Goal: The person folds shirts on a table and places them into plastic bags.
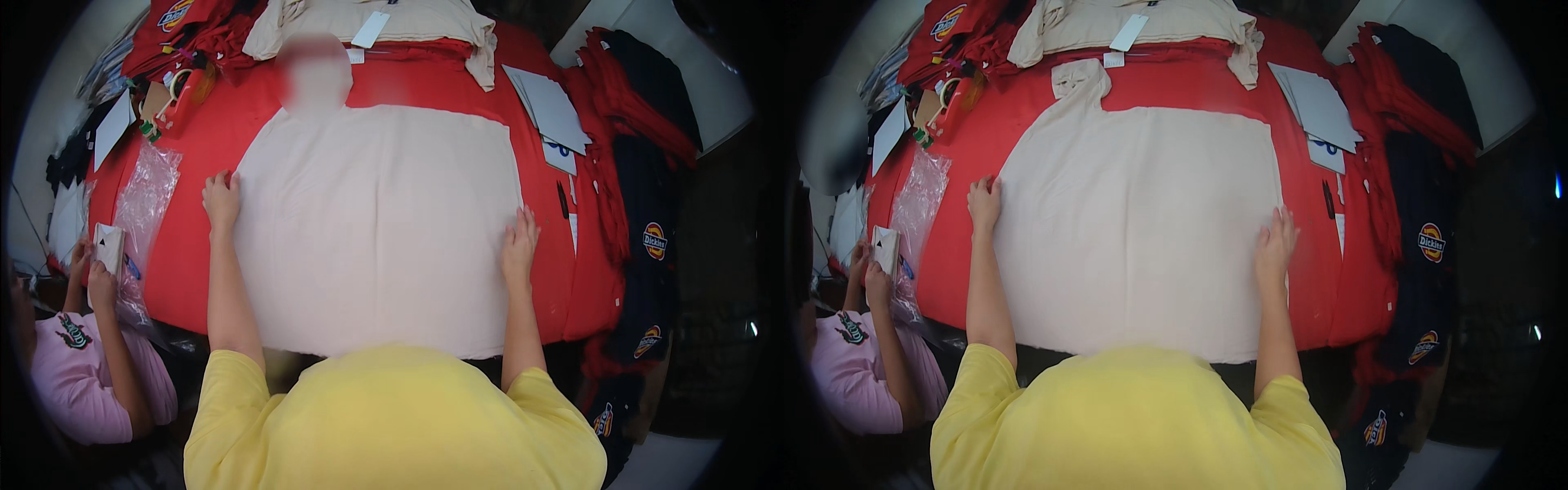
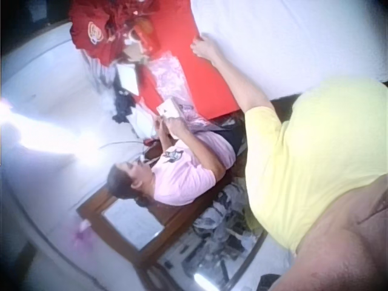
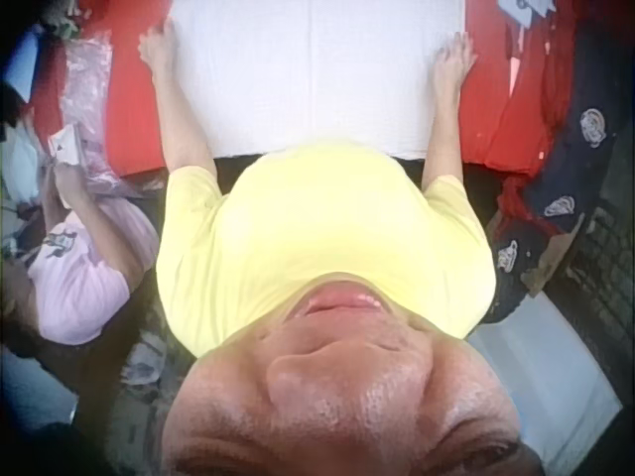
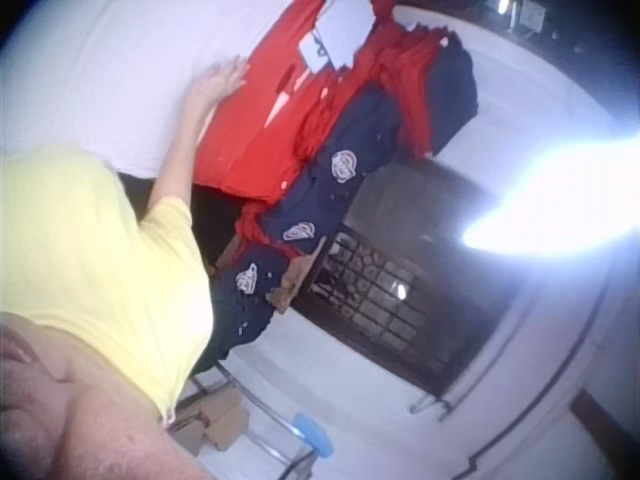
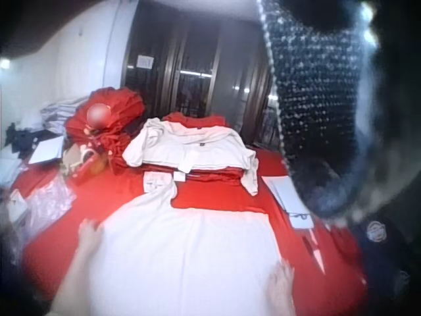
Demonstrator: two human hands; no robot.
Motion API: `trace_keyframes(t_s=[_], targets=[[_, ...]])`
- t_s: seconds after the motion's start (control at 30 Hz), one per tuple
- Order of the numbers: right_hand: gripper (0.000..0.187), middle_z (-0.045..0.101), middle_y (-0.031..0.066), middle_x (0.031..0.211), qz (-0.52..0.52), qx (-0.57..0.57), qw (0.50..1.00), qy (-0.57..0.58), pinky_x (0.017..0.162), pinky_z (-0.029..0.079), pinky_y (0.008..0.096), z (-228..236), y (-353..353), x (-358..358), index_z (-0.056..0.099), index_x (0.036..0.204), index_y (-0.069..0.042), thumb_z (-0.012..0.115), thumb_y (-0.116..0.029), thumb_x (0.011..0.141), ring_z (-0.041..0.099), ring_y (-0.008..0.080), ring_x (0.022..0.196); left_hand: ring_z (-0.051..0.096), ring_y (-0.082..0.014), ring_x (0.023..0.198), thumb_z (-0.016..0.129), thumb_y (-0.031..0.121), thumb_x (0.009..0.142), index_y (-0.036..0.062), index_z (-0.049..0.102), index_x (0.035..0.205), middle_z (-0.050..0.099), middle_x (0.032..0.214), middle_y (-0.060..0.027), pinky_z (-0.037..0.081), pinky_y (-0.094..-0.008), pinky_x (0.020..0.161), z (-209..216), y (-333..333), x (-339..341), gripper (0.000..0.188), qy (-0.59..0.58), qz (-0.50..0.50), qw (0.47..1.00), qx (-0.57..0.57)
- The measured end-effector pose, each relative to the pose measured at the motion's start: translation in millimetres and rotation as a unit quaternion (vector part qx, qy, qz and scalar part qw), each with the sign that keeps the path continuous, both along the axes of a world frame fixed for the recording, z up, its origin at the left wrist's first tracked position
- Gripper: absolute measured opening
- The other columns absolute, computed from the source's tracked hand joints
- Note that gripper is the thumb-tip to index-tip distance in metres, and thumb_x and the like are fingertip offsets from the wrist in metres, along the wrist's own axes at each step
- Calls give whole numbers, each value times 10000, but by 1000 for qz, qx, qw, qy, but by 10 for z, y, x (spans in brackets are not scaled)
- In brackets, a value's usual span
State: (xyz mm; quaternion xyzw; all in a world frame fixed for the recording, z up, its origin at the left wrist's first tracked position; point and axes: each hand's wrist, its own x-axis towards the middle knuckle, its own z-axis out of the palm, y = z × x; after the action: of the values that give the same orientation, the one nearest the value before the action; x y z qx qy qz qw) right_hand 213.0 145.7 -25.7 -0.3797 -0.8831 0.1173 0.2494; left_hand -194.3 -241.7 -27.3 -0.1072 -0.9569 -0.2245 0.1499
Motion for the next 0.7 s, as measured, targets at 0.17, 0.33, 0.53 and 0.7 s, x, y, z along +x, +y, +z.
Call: trace_keyframes(t_s=[0.17, 0.33, 0.53, 0.7], targets=[[460, 341, 190, 1482, 80, 17, 996, 18, 1154, 168, 507, -29, 933, -1227, 446, 1366, 2, 501, -179, 947, 274, 340, 1398, 561, -185, 750, 600, 204, 911, 28, 551, 1051, 592, 820, -66, 452, -306, 679, 45, 108, -459, 230, -161, -114, 968, 156], [475, 321, 184, 1498, 19, 77, 994, -79, 1158, 166, 495, -45, 1280, -1773, 466, 1376, -66, 499, -279, 953, 266, 339, 1403, 435, -41, 643, 627, 144, 897, 43, 507, 1061, 525, 757, 24, 364, -230, 545, 20, 55, -605, 227, -233, -109, 901, 348], [455, 403, 152, 1453, 35, 89, 994, -58, 1135, 210, 486, -116, 1423, -1789, 500, 1352, -85, 509, -298, 950, 321, 334, 1365, 576, -240, 708, 677, 59, 806, 24, 565, 1011, 605, 819, -94, 467, -364, 656, 94, 40, -552, 236, -118, -33, 986, 114], [451, 441, 147, 1416, -110, 206, 972, -25, 1099, 260, 538, 129, 2471, -1831, 492, 1350, -82, 484, -287, 949, 350, 386, 1334, 567, -371, 993, 616, 156, 864, 4, 619, 1040, 614, 1056, -189, 462, -444, 859, 311, 833, -621, 233, 45, -116, 992, -25]])
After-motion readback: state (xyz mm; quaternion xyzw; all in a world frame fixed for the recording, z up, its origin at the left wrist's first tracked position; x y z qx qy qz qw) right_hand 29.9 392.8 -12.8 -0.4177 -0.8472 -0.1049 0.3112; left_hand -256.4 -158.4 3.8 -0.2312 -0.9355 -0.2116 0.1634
